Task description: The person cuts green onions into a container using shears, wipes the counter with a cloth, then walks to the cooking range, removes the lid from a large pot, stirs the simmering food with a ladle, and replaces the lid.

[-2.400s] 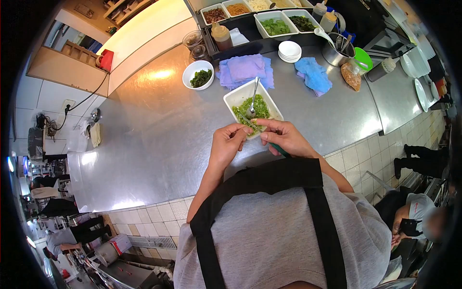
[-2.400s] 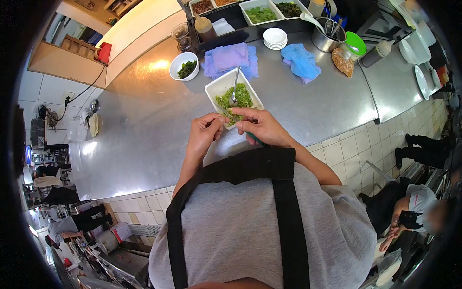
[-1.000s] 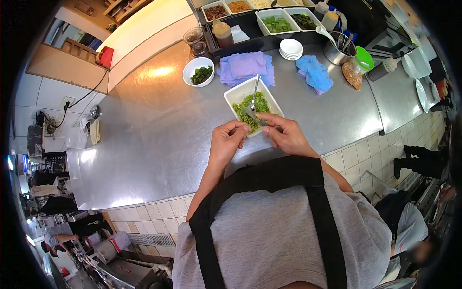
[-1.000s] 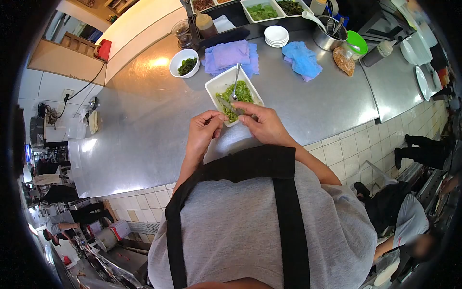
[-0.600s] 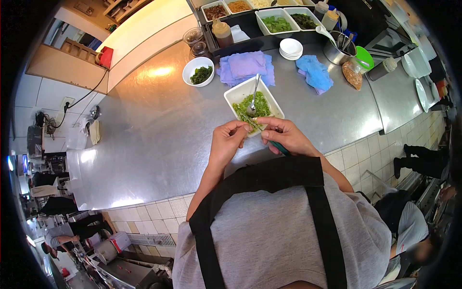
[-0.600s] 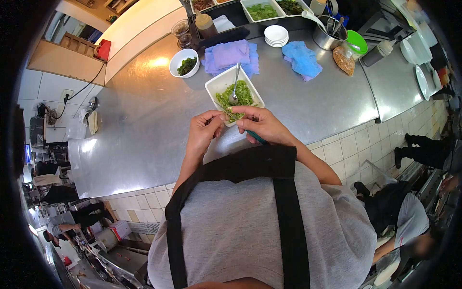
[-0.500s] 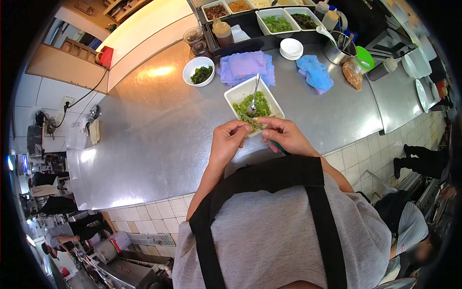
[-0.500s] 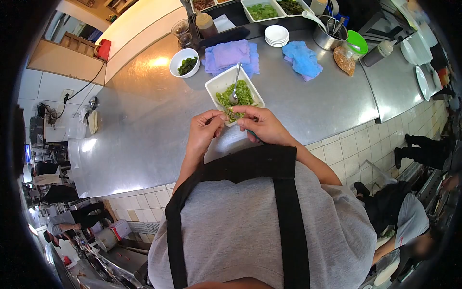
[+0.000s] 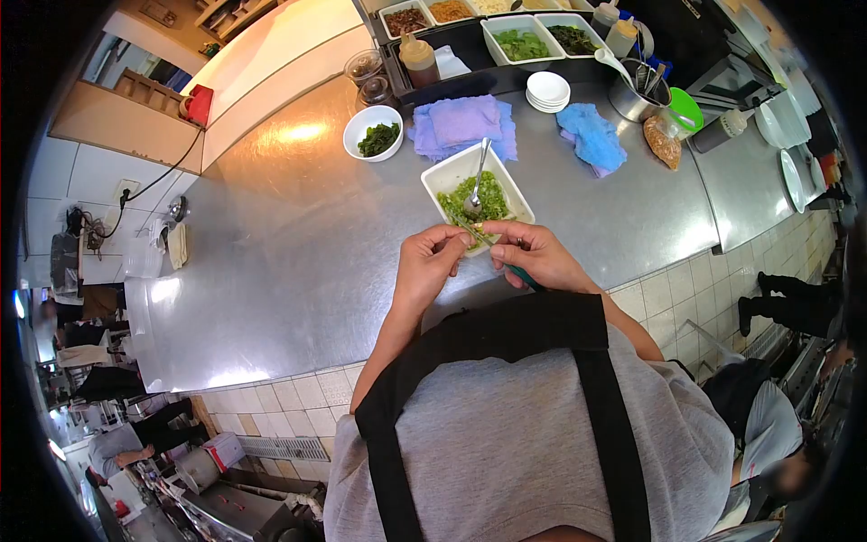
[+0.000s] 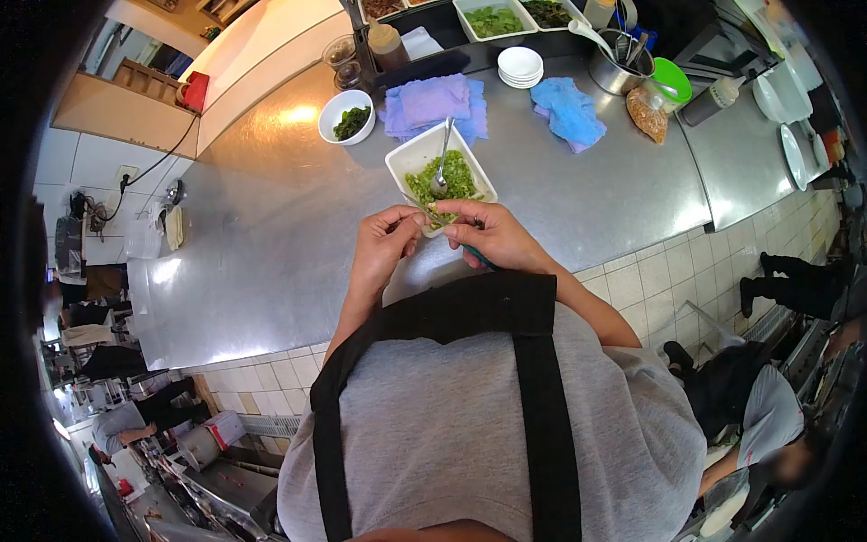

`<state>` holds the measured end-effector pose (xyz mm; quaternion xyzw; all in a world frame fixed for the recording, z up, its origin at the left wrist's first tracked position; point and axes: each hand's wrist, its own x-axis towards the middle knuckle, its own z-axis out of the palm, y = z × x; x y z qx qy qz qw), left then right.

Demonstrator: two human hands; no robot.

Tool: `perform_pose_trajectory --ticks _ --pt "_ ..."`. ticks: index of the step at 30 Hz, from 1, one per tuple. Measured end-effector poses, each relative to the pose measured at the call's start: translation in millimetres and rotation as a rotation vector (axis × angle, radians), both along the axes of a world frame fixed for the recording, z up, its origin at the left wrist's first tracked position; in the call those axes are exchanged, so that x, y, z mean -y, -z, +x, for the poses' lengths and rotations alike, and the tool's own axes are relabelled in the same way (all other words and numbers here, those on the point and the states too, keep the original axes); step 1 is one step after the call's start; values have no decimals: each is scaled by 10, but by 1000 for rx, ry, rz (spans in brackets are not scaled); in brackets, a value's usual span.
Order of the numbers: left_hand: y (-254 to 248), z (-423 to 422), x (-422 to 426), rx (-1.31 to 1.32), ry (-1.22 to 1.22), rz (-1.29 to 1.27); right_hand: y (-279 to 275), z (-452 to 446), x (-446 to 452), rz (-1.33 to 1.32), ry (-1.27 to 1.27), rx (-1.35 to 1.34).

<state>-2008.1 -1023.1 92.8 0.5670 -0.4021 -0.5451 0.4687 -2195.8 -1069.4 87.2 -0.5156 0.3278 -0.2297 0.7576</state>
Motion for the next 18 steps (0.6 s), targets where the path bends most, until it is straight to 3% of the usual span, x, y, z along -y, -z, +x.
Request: perform_pose_trajectory --ticks 7,18 --pt "25 -2 20 -42 -8 14 -78 52 -70 -81 106 -134" --pt "-7 -5 12 -11 -3 6 -11 -4 8 35 -26 48"
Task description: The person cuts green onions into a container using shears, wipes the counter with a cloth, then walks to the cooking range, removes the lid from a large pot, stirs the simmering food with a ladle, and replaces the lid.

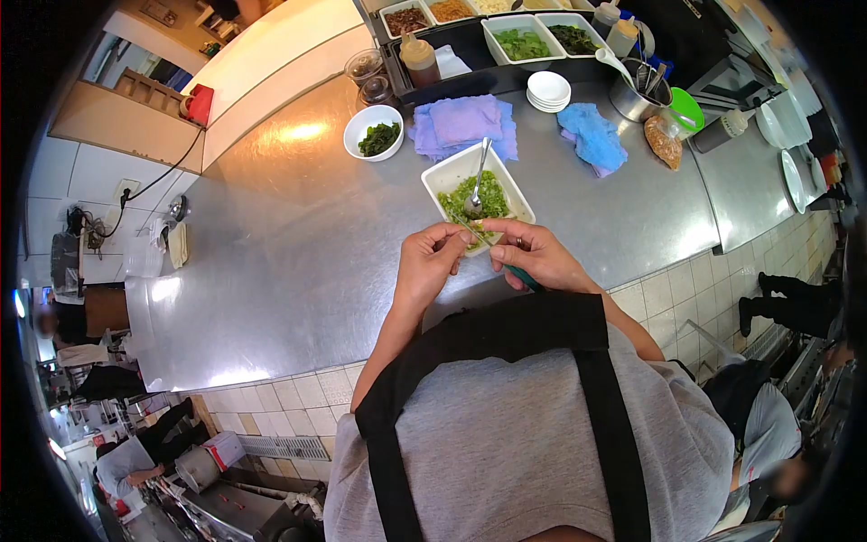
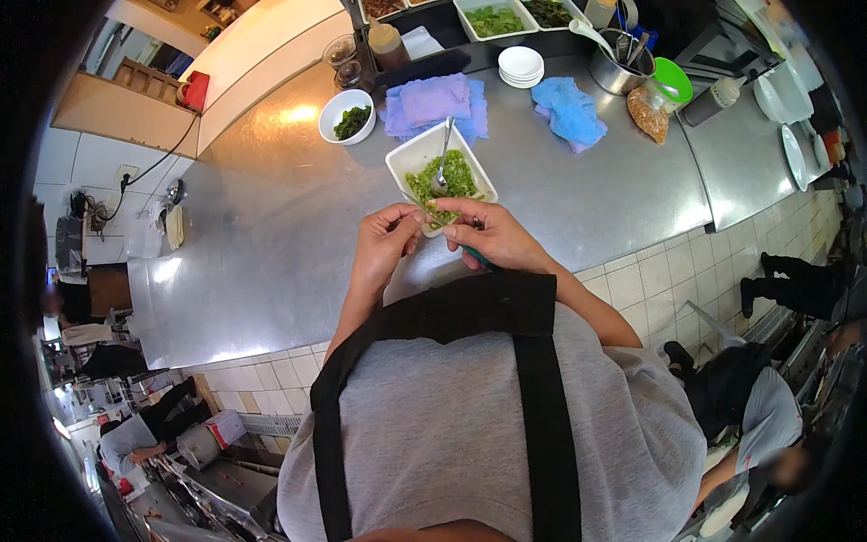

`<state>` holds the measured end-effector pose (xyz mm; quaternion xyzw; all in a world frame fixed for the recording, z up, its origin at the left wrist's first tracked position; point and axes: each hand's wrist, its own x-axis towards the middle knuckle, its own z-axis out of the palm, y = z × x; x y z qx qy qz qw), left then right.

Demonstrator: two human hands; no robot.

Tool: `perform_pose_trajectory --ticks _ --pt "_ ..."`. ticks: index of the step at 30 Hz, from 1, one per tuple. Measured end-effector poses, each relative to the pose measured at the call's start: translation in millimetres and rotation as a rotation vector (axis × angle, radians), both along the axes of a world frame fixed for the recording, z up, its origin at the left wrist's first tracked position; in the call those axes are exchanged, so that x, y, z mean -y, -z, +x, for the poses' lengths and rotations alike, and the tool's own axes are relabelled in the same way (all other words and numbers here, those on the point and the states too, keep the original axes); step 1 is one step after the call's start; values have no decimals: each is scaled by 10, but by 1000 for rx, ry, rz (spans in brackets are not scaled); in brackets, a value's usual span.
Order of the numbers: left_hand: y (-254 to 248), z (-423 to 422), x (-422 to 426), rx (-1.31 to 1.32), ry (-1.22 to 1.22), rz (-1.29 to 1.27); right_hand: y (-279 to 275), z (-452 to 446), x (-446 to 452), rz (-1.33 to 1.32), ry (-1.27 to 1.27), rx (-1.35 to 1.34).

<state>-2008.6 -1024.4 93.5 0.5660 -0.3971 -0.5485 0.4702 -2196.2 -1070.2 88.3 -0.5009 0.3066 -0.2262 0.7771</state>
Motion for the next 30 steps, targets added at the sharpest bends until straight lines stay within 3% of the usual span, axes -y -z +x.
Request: perform_pose_trajectory --ticks 7,10,16,25,30 --pt "-25 -16 -6 16 -3 1 -62 39 -57 -114 57 -157" --pt "-7 -3 -6 3 -22 -5 -28 25 -23 -123 130 -128" --pt "3 -2 -9 9 15 -7 -42 -19 -15 -25 -29 -5" --pt "19 -43 -15 3 4 -25 5 9 -43 -65 28 -22" --pt "-35 -53 -4 61 8 -11 -39 13 -47 -135 131 -182"
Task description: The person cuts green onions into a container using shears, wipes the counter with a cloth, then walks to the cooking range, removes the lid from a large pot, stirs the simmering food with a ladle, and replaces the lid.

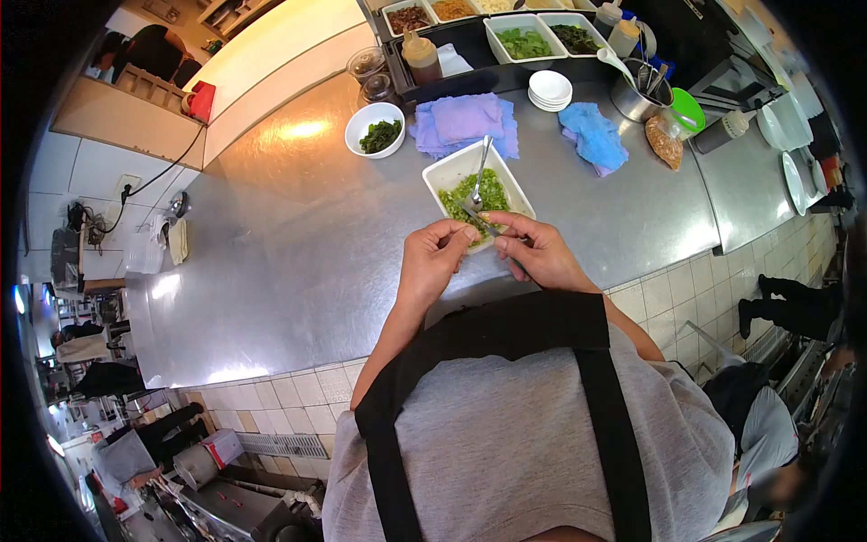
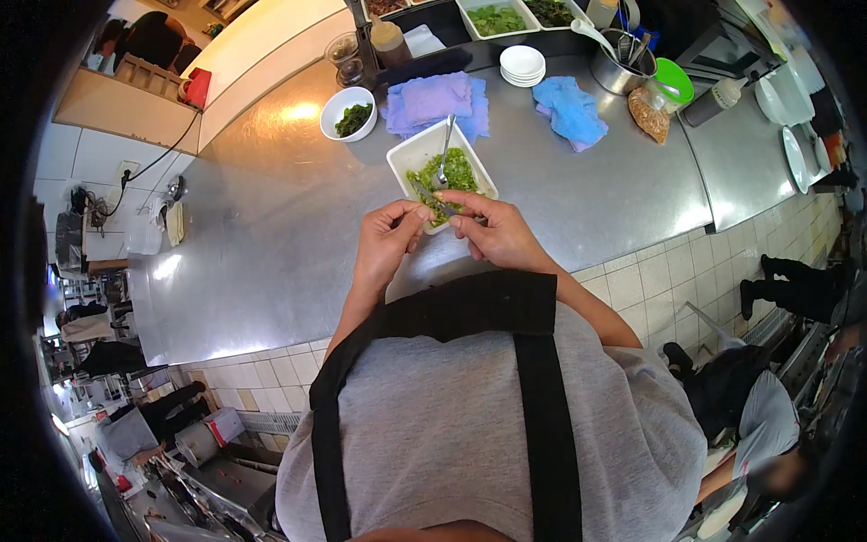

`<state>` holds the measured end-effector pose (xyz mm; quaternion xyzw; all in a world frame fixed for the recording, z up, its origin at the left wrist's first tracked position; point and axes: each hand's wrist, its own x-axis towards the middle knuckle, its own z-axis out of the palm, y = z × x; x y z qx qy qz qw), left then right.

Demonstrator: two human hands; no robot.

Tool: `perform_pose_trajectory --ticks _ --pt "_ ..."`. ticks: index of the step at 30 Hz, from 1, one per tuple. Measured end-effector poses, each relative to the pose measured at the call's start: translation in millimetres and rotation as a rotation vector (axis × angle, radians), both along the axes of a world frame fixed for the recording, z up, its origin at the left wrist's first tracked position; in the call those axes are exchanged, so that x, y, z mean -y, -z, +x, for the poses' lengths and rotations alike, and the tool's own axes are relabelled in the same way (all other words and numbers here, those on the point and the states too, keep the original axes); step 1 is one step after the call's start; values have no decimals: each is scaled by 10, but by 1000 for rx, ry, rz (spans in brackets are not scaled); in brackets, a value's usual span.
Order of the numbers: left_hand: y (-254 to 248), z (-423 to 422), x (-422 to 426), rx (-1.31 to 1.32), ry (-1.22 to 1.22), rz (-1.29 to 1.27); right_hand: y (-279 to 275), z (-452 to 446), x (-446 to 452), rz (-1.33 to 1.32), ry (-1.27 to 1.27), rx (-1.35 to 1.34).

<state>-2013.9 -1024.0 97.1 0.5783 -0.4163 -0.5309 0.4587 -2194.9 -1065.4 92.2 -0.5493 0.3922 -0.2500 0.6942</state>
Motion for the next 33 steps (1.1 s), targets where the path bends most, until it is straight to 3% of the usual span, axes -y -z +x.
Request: perform_pose_trajectory --ticks 4,8,13,16,19,22,33 --pt "77 21 27 161 39 -5 -41 -26 7 0 25 -18" --pt "130 -23 18 290 -24 -166 -52 -37 36 -30 44 -56" --pt "-142 -115 -27 451 -129 -330 -170 -39 78 -121 22 -163" --pt "-110 -76 8 835 -9 -724 -201 -21 98 -112 -2 -227" --pt "-89 -118 31 1041 107 -889 -176 -10 114 -174 9 -193" --pt "-16 -158 41 1160 113 -909 -170 -40 140 -88 -23 -112" --pt "-93 -52 161 1287 65 -867 -189 -119 149 -78 -87 -257"
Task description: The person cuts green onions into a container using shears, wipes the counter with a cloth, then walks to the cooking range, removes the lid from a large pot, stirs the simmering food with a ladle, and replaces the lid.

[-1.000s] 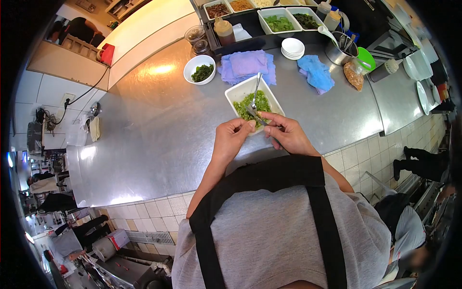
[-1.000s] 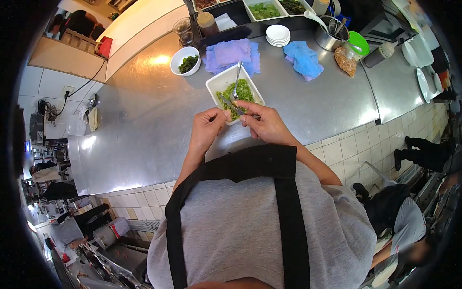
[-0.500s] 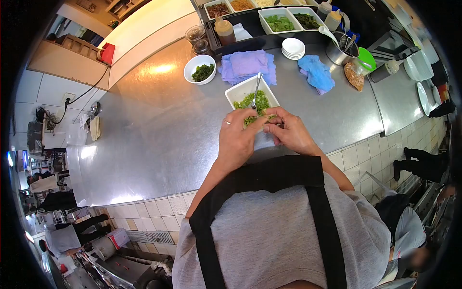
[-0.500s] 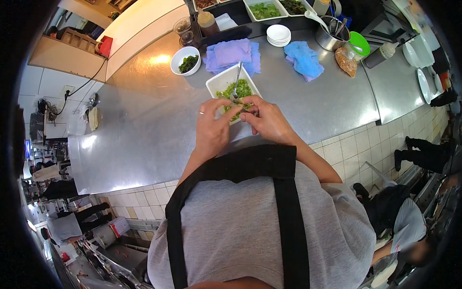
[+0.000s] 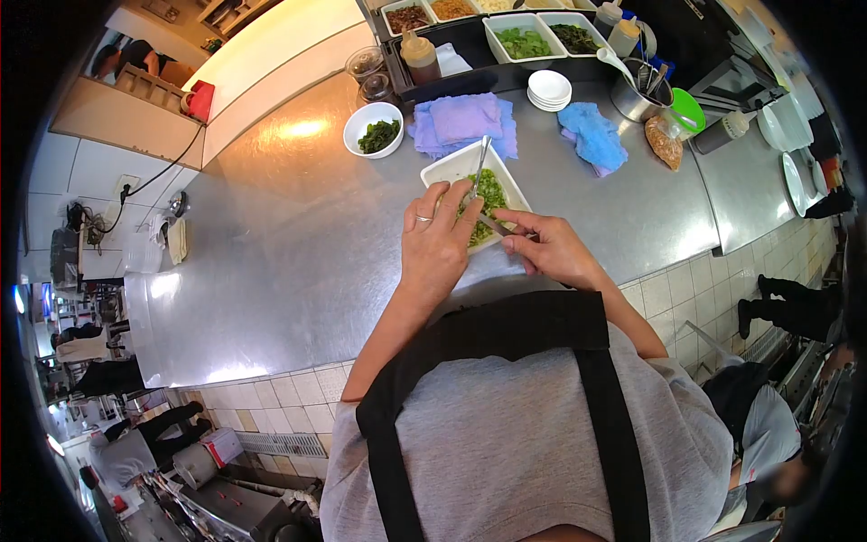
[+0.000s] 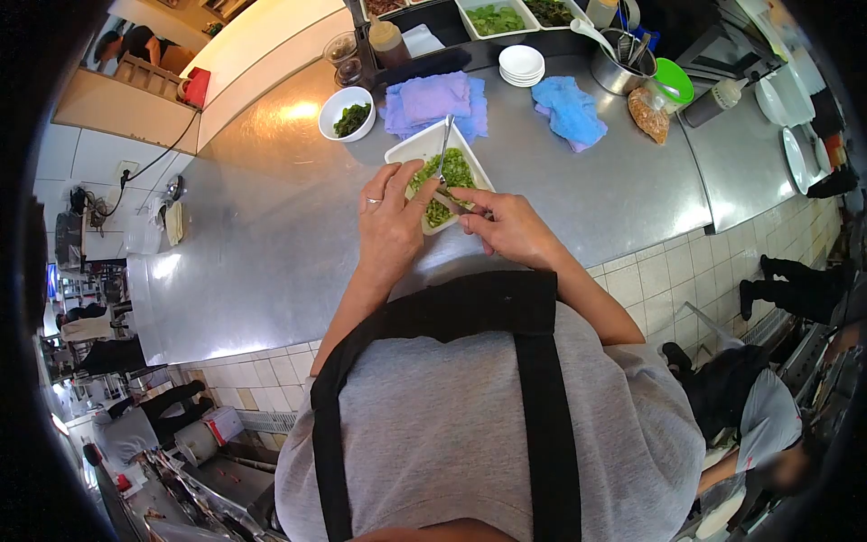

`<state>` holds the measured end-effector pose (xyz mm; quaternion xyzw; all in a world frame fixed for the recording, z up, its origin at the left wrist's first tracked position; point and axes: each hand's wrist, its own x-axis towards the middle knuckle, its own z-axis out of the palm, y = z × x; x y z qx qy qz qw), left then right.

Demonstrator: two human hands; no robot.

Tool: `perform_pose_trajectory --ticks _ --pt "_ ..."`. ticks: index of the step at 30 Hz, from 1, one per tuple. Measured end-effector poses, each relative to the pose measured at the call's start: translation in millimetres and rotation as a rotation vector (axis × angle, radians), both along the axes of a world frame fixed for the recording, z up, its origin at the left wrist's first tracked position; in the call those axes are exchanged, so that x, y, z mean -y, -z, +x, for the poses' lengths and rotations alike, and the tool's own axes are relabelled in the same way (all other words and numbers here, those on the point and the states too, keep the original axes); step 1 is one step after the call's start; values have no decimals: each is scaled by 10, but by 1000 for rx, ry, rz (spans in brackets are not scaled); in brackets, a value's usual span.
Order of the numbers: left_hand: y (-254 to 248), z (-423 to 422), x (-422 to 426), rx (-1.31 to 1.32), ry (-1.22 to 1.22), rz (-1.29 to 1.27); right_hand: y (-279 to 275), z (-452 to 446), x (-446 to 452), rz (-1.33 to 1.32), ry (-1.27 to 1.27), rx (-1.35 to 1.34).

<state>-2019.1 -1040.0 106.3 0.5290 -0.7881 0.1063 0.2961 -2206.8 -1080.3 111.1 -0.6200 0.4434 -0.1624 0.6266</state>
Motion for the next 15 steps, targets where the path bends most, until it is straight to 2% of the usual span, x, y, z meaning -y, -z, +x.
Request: perform_pose_trajectory --ticks 4,10,13,15 --pt "-17 -60 -2 -21 44 -20 -54 7 8 -72 -24 -77" --pt "-90 17 94 -152 3 70 -24 8 17 -420 -111 -166" --pt "-76 87 92 -367 -80 163 -246 26 30 -275 -61 -258" --pt "-72 136 94 -428 -130 165 -292 17 54 -301 -72 -240"
